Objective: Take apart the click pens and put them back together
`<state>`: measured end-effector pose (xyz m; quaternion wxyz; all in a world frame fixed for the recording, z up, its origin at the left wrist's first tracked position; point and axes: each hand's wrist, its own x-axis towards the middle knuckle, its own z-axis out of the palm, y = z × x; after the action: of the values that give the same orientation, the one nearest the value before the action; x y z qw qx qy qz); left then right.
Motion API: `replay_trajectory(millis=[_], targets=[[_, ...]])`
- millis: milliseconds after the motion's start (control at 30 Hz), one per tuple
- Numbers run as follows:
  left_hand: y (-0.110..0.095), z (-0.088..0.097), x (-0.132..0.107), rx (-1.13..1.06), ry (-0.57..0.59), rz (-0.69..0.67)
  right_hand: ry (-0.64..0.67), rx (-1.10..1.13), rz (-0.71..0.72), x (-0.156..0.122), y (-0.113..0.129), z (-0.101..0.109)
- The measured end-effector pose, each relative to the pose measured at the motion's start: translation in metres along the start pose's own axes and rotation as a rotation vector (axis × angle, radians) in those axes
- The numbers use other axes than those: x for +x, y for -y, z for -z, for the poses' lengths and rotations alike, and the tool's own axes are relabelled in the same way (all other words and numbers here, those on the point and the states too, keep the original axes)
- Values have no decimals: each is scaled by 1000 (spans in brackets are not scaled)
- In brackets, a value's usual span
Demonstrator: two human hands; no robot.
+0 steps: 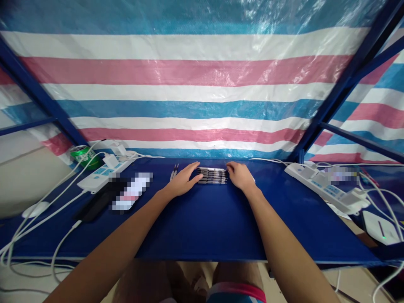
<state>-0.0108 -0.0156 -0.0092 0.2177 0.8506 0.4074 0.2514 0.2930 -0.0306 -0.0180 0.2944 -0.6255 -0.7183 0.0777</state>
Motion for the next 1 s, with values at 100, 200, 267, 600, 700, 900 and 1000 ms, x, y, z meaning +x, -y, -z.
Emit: replay_trajectory(millis=[100, 200, 267, 600, 700, 900, 1000], targets=[[-2, -3, 1, -146, -32, 48, 10, 75, -68, -2, 3, -4], [-2, -7, 5, -334, -74, 96, 18, 213, -153, -1, 5, -6], [-1, -10, 8, -460, -114, 129, 16, 285, -197, 0, 7, -8], [-10, -6, 11, -699, -115, -8, 11, 306, -131, 5, -2, -16], [-19, -4, 6, -655, -67, -78, -6, 250, -63, 8, -3, -20], [-16, -9, 8, -621, -104, -141, -87, 134, 176, 9, 0, -16], [-12, -12, 10, -637, -82, -142, -5, 149, 264, 8, 2, -14]])
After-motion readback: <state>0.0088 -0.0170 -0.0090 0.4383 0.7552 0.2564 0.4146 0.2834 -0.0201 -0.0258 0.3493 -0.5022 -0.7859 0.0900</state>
